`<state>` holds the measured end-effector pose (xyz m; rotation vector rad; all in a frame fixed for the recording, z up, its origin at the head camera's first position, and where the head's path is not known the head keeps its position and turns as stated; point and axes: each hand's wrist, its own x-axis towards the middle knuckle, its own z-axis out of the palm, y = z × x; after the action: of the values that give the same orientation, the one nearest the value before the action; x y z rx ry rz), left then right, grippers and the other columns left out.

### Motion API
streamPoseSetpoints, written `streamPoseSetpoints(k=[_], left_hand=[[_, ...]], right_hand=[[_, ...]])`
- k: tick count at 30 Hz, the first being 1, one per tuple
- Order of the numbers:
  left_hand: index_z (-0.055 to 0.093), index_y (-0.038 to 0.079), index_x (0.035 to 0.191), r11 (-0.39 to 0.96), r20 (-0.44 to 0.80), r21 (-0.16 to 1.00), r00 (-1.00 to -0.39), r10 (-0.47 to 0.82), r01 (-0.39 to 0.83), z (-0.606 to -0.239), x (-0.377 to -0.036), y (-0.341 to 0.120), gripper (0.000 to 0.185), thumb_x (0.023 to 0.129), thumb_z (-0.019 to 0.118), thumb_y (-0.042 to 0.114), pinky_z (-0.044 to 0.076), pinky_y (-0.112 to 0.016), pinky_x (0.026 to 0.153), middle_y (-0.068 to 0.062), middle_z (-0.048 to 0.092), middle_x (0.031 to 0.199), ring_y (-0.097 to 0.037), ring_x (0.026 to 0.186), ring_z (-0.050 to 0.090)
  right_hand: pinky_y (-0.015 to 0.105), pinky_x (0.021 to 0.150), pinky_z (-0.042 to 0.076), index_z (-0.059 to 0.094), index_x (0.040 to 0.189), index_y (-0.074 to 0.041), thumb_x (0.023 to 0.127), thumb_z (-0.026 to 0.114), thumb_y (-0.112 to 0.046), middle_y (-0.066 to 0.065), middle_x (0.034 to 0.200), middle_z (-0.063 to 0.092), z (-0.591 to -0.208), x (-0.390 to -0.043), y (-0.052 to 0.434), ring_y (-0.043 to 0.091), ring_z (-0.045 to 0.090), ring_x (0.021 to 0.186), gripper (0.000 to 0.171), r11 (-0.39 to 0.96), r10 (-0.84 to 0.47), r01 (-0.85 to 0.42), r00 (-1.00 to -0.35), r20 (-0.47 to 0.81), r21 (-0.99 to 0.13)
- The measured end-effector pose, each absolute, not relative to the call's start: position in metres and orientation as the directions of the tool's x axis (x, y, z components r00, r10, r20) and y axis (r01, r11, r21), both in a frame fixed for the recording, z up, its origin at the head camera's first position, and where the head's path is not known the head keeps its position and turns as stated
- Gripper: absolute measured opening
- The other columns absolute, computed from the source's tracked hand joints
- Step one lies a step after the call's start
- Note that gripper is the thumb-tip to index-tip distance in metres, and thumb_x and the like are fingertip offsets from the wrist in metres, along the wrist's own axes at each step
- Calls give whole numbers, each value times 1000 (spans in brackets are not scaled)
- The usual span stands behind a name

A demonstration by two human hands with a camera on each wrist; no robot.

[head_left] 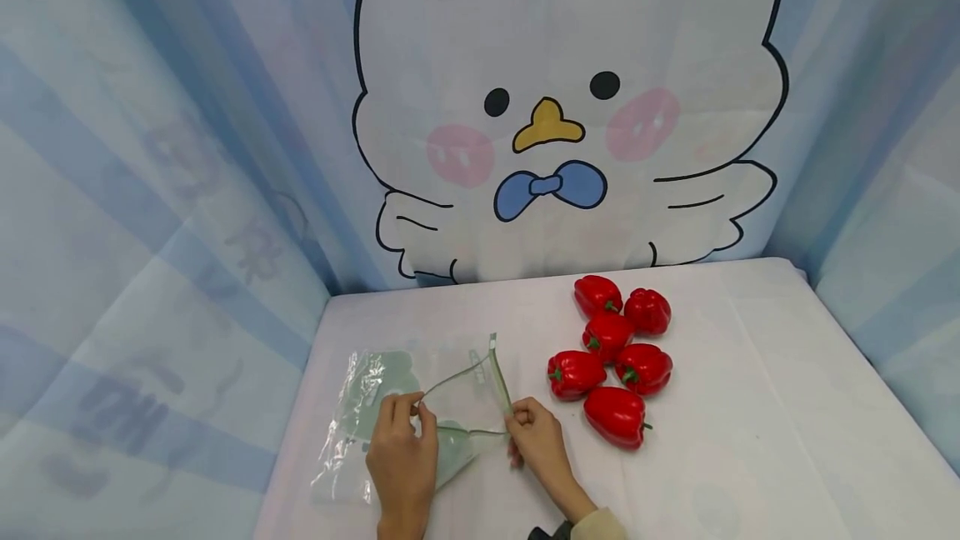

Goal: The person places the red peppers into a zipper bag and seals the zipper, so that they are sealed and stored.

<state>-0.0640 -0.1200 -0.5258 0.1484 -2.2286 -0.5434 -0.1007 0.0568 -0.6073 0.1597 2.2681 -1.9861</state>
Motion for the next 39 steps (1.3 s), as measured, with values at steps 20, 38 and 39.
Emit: streamPoseSetpoints(k=[20, 38, 39], left_hand=[[74, 7, 89, 895, 657, 425, -725, -205, 132, -531, -60, -91, 15, 79, 80, -2, 52, -23, 53, -2, 65, 83, -10, 63, 61], [74, 9, 92, 895, 629, 430, -750, -204, 117, -535, -60, -88, 18, 80, 82, -1, 55, -27, 53, -4, 69, 90, -13, 66, 66], [74, 10, 92, 897, 627, 426, -753, -202, 114, -535, -60, -88, 18, 80, 82, -1, 55, -27, 53, -4, 70, 90, -13, 66, 66]], right_hand=[[23, 54, 54, 67, 110, 1, 99, 68, -11, 14, 88, 70, -593, -90, 70, 9, 61, 62, 16, 125, -54, 85, -994, -93, -988], [19, 78, 57, 71, 115, -9, 97, 71, -5, 3, 101, 74, -557, -67, 118, 5, 63, 91, 19, 411, 119, -56, -986, 114, -910], [19, 78, 58, 71, 115, -8, 96, 71, -4, 3, 101, 74, -557, -66, 122, 5, 63, 91, 19, 424, 131, -68, -982, 135, -903]])
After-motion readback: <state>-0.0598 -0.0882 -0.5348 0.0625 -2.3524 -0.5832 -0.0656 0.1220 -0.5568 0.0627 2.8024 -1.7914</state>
